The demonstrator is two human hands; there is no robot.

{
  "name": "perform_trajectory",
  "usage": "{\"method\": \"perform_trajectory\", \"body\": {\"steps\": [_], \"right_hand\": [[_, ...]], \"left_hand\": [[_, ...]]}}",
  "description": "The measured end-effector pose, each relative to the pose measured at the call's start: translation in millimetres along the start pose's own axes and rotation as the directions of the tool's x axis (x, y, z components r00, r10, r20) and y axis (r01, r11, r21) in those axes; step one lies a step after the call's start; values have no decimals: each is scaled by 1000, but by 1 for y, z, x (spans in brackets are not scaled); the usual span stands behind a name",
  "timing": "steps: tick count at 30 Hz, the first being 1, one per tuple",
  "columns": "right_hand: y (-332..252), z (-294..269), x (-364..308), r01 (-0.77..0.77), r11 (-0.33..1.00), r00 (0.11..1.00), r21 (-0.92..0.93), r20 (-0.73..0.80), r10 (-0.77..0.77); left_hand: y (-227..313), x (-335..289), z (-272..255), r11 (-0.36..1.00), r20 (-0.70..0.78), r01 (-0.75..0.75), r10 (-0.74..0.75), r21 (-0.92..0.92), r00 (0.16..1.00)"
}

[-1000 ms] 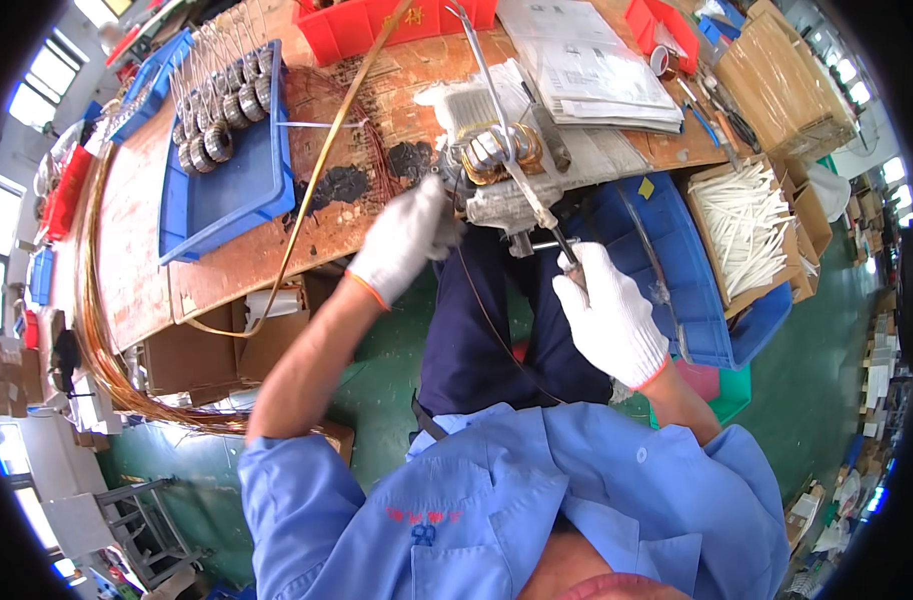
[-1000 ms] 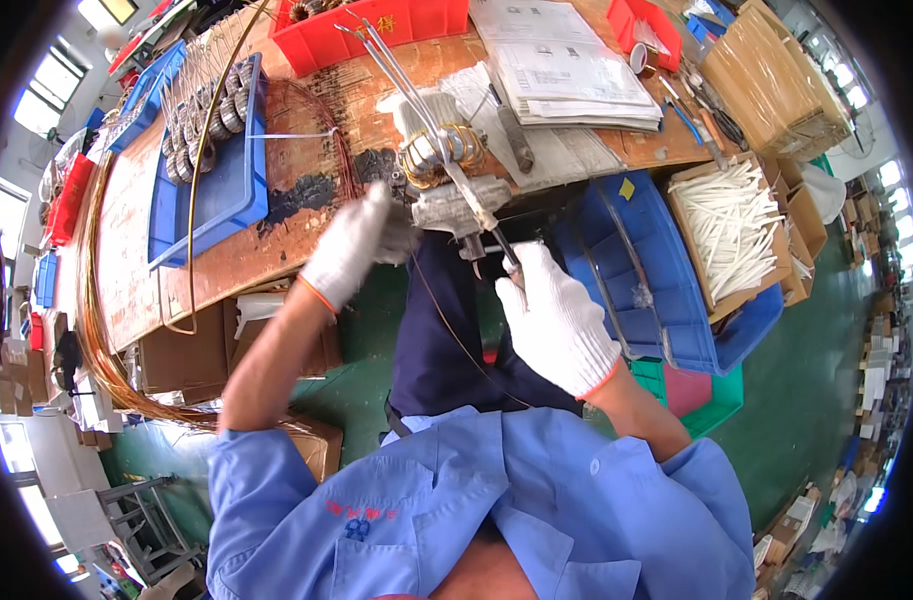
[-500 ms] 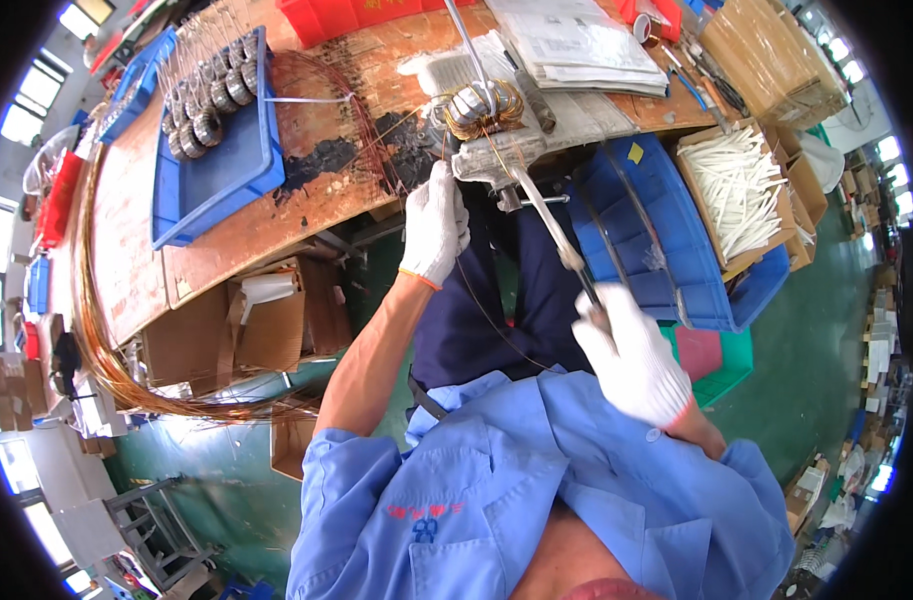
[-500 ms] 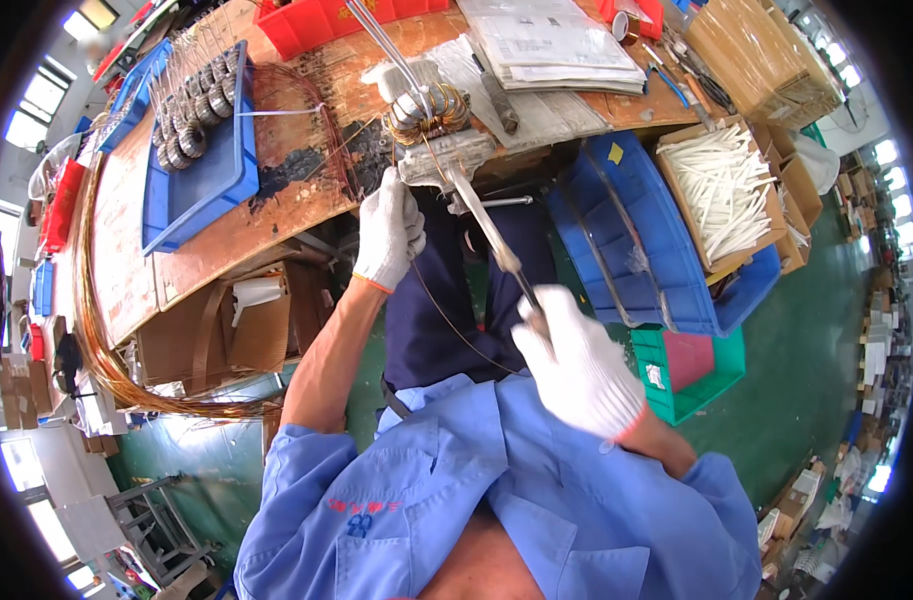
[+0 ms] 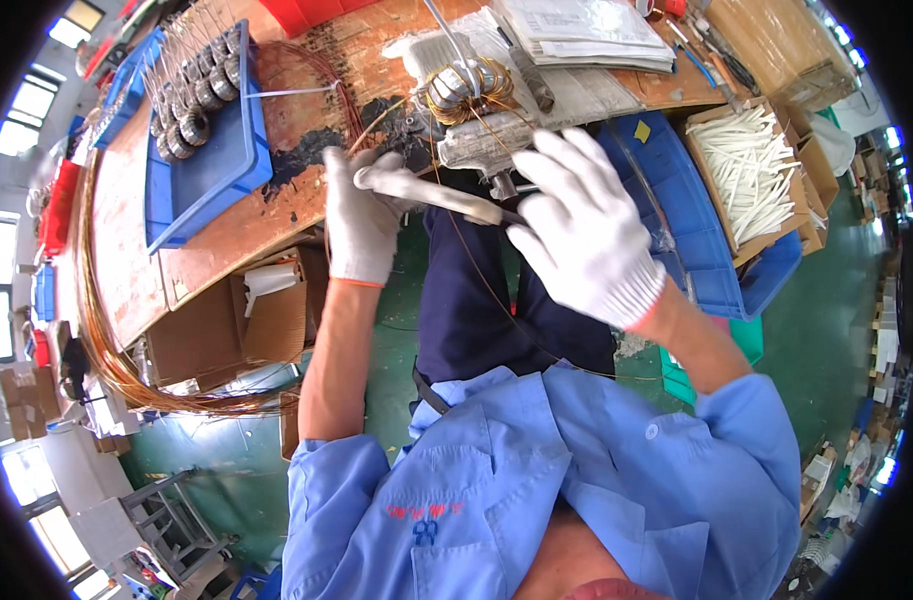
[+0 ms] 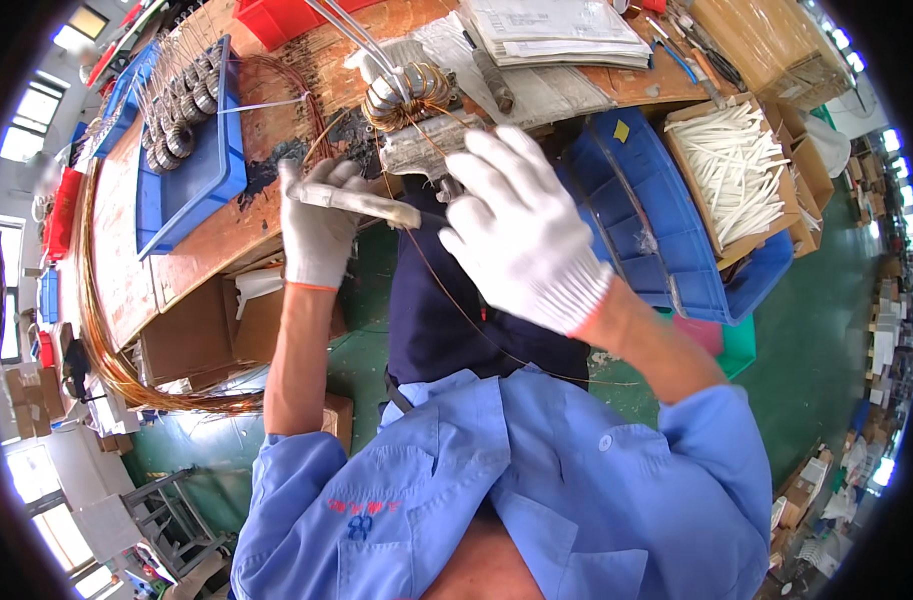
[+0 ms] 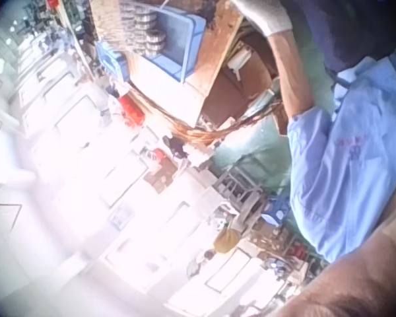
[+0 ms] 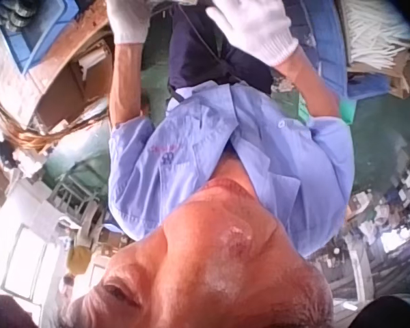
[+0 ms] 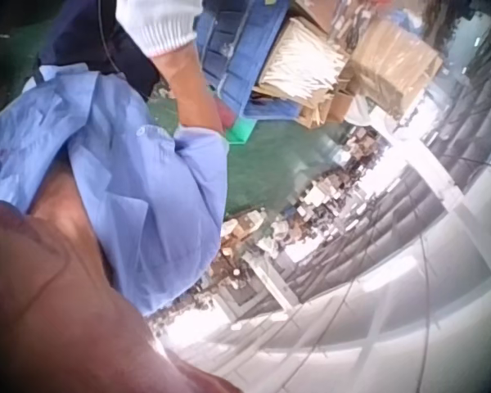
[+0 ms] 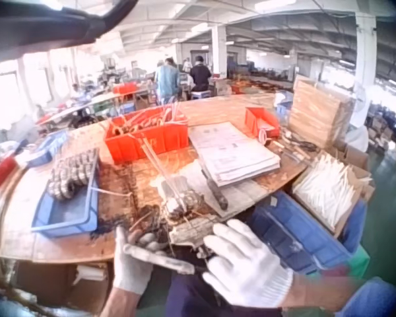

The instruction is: Winding copper wire around a toroid core using a metal guide tool.

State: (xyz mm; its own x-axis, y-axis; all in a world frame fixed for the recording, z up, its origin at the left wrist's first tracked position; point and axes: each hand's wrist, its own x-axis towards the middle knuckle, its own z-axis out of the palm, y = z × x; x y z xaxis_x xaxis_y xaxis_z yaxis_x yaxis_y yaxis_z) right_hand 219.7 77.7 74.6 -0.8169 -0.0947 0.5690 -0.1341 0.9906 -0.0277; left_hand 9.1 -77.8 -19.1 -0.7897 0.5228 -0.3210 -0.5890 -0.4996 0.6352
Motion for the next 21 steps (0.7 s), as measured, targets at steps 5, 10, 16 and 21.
{"method": "perform_trajectory", "body": {"steps": [5, 10, 16, 21], "right_hand": [[19, 14, 10, 257, 964, 966, 63, -16, -257], [0, 5, 3, 164, 958, 978, 236, -169, -125], [-67, -33, -121, -119, 927, 989, 357, -36, 140], [-112, -93, -230, -266, 888, 960, 374, 19, 279]], "left_hand": [[53, 7, -41, 914, 45, -199, 229, -355, 972], [163, -6, -122, 879, 392, -202, 385, -433, 835], [164, 0, -65, 514, 278, -717, 685, 470, 673], [-28, -37, 49, -474, 760, -749, 647, 464, 61]]}}
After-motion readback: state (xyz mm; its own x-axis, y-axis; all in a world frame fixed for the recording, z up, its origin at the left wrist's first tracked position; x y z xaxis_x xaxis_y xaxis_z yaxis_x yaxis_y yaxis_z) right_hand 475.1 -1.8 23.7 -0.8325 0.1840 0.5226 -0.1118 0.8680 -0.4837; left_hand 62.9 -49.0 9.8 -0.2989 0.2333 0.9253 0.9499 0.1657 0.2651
